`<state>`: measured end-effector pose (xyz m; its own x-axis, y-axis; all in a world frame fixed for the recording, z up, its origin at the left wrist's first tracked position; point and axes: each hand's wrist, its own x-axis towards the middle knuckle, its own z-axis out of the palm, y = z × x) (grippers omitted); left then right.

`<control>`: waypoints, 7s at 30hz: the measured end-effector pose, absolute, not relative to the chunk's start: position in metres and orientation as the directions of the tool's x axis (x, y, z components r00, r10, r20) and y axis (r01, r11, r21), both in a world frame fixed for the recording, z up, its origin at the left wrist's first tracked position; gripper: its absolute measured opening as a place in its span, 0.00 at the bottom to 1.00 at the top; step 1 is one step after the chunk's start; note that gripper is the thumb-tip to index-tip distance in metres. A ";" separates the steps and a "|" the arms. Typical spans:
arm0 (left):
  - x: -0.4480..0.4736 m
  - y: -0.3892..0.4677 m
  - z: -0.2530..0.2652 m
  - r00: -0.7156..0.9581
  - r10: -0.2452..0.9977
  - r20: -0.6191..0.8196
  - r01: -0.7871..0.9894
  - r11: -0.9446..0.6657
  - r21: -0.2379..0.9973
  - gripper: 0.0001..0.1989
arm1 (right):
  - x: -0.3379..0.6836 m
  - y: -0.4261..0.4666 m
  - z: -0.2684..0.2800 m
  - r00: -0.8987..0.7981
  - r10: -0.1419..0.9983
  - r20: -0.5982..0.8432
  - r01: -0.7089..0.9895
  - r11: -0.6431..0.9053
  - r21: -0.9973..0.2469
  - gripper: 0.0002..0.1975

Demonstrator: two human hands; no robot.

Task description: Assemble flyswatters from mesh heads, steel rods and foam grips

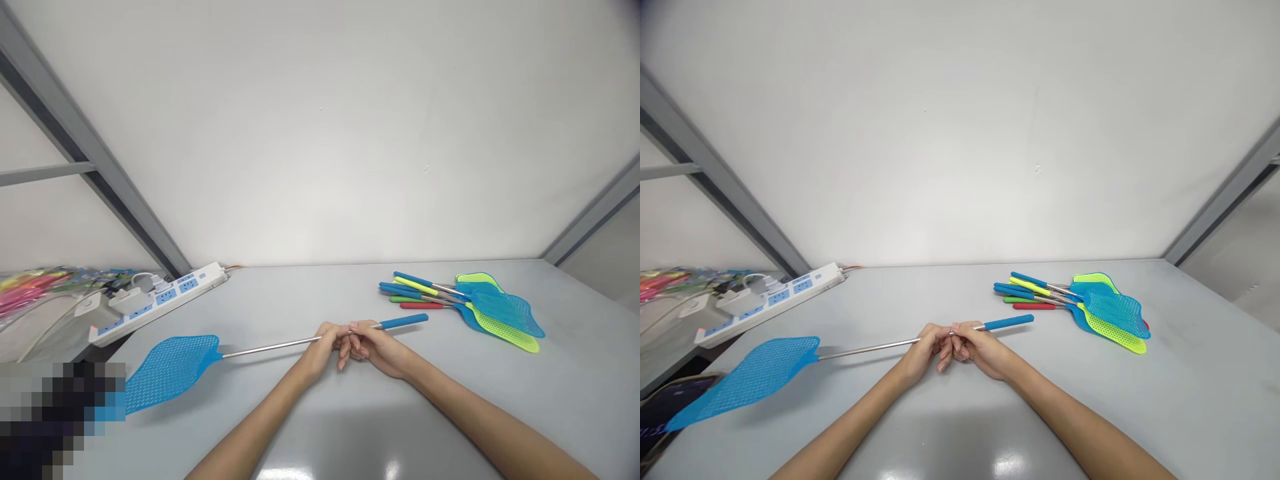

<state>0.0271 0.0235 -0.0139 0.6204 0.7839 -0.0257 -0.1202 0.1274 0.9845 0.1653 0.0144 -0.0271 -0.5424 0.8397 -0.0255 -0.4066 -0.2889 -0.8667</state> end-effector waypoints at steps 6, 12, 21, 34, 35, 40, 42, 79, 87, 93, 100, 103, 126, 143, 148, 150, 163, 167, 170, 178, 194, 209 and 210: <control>0.025 0.022 -0.011 0.635 0.770 -0.058 -0.073 0.136 0.988 0.26 | 0.164 0.013 -0.027 -0.543 0.839 -0.018 -0.400 -0.278 -0.874 0.18; 0.022 0.021 -0.003 0.725 0.683 -0.082 -0.062 0.183 0.981 0.25 | 0.163 0.011 -0.028 -0.574 0.818 -0.034 -0.365 -0.293 -0.883 0.17; 0.021 0.022 -0.008 0.703 0.707 -0.076 -0.085 0.191 0.978 0.20 | 0.162 0.009 -0.024 -0.565 0.825 -0.010 -0.356 -0.255 -0.899 0.16; 0.022 0.024 -0.004 0.694 0.717 -0.065 -0.075 0.162 0.984 0.22 | 0.161 0.011 -0.022 -0.549 0.835 0.016 -0.352 -0.214 -0.911 0.22; 0.022 0.024 -0.004 0.689 0.722 -0.071 -0.073 0.166 0.983 0.22 | 0.161 0.011 -0.021 -0.550 0.835 0.008 -0.352 -0.223 -0.909 0.21; 0.022 0.026 -0.007 0.700 0.710 -0.072 -0.106 0.202 0.974 0.21 | 0.162 0.012 -0.021 -0.542 0.840 -0.029 -0.355 -0.261 -0.898 0.20; 0.021 0.027 -0.008 0.705 0.706 -0.068 -0.114 0.208 0.971 0.21 | 0.162 0.013 -0.022 -0.544 0.838 -0.033 -0.354 -0.265 -0.897 0.20; 0.021 0.029 -0.010 0.698 0.711 -0.087 -0.094 0.212 0.973 0.20 | 0.162 0.012 -0.023 -0.530 0.847 -0.035 -0.348 -0.255 -0.902 0.20; 0.021 0.030 -0.011 0.706 0.703 -0.090 -0.087 0.212 0.973 0.21 | 0.161 0.012 -0.022 -0.532 0.846 -0.034 -0.354 -0.258 -0.899 0.20; 0.020 0.032 -0.015 0.719 0.689 -0.088 -0.112 0.240 0.964 0.20 | 0.162 0.013 -0.023 -0.542 0.840 -0.020 -0.363 -0.256 -0.896 0.20; 0.021 0.032 -0.015 0.725 0.684 -0.080 -0.145 0.266 0.953 0.20 | 0.161 0.012 -0.021 -0.532 0.847 -0.009 -0.359 -0.234 -0.904 0.20; 0.021 0.032 -0.014 0.726 0.684 -0.068 -0.155 0.259 0.953 0.20 | 0.162 0.012 -0.019 -0.541 0.841 -0.009 -0.360 -0.241 -0.901 0.20; 0.020 0.031 -0.013 0.715 0.694 -0.082 -0.117 0.234 0.965 0.20 | 0.164 0.014 -0.025 -0.546 0.838 -0.021 -0.356 -0.254 -0.899 0.20; 0.022 0.030 -0.009 0.725 0.686 -0.064 -0.115 0.211 0.971 0.23 | 0.164 0.014 -0.027 -0.545 0.838 -0.026 -0.347 -0.254 -0.903 0.21; 0.023 0.030 -0.008 0.721 0.688 -0.079 -0.094 0.210 0.973 0.23 | 0.164 0.014 -0.025 -0.557 0.830 -0.010 -0.347 -0.244 -0.905 0.22; 0.023 0.030 -0.009 0.723 0.687 -0.071 -0.100 0.207 0.973 0.23 | 0.164 0.013 -0.023 -0.559 0.829 -0.009 -0.352 -0.247 -0.903 0.22; 0.023 0.030 -0.006 0.725 0.684 -0.077 -0.100 0.216 0.971 0.21 | 0.164 0.014 -0.022 -0.549 0.835 -0.044 -0.347 -0.276 -0.896 0.20; 0.023 0.030 -0.005 0.725 0.681 -0.105 -0.088 0.244 0.966 0.22 | 0.166 0.014 -0.021 -0.552 0.832 -0.061 -0.358 -0.302 -0.884 0.19; 0.021 0.030 -0.004 0.721 0.684 -0.112 -0.067 0.229 0.971 0.23 | 0.168 0.015 -0.021 -0.549 0.830 -0.103 -0.374 -0.353 -0.858 0.18; 0.014 0.032 0.000 0.705 0.701 -0.107 0.018 0.133 0.991 0.23 | 0.170 0.015 -0.018 -0.530 0.837 -0.138 -0.396 -0.388 -0.832 0.19; 0.007 0.033 0.006 0.703 0.702 -0.114 0.074 0.088 0.993 0.23 | 0.174 0.015 -0.018 -0.515 0.849 -0.116 -0.400 -0.358 -0.844 0.18; 0.000 0.040 0.002 0.712 0.692 -0.121 0.052 0.120 0.991 0.23 | 0.178 0.016 -0.014 -0.495 0.860 -0.122 -0.380 -0.341 -0.860 0.18; 0.000 0.040 0.002 0.715 0.689 -0.120 0.048 0.123 0.991 0.23 | 0.178 0.016 -0.014 -0.492 0.861 -0.125 -0.379 -0.341 -0.860 0.18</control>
